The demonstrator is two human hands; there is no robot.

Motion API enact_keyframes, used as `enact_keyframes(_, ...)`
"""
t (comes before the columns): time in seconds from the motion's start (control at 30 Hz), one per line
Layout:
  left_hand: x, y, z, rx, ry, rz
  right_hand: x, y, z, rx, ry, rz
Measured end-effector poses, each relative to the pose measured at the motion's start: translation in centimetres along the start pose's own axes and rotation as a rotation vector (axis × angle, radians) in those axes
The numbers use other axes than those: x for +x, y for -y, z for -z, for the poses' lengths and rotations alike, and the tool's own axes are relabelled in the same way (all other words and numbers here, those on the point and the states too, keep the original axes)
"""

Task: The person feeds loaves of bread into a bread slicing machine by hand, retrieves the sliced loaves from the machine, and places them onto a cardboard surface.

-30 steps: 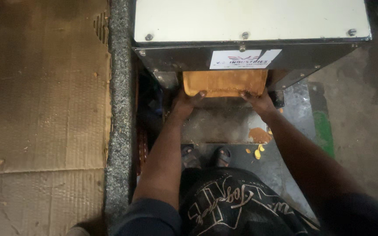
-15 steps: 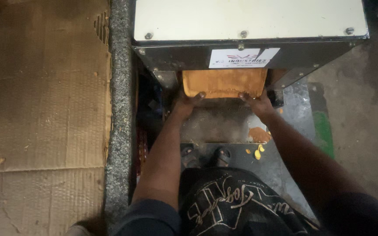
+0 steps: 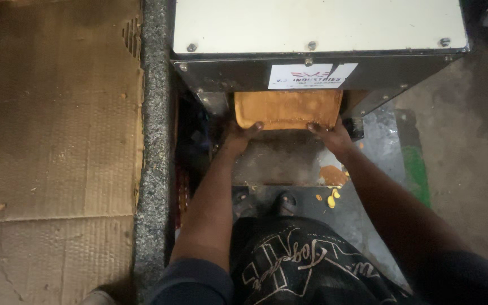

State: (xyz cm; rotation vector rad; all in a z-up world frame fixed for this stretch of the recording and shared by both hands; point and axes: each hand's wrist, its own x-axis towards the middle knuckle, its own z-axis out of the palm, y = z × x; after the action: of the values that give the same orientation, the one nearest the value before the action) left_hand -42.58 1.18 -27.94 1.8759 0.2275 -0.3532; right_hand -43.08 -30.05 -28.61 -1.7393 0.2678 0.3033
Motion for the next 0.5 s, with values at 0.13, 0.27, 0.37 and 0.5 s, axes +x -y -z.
enact_keyframes(0.13, 0.3, 1.0, -0.5, -0.340, 0.062, -0.270, 0.3, -0.3, 0.3, 0.005, 0.041, 0.004)
enact_keyframes(0.27, 0.5, 0.0, -0.3, -0.035, -0.024, 0.010, 2.9, -3.6, 2.1, 0.110, 0.040, 0.009)
enact_keyframes(0.37, -0.1, -0.8, -0.1, -0.075, -0.106, -0.009, 5.2, -5.8, 4.8, 0.070, 0.057, 0.020)
enact_keyframes(0.5, 0.2, -2.3, 0.7, -0.420, 0.059, 0.083, 6.5, -6.0, 4.7, -0.095, 0.054, -0.022)
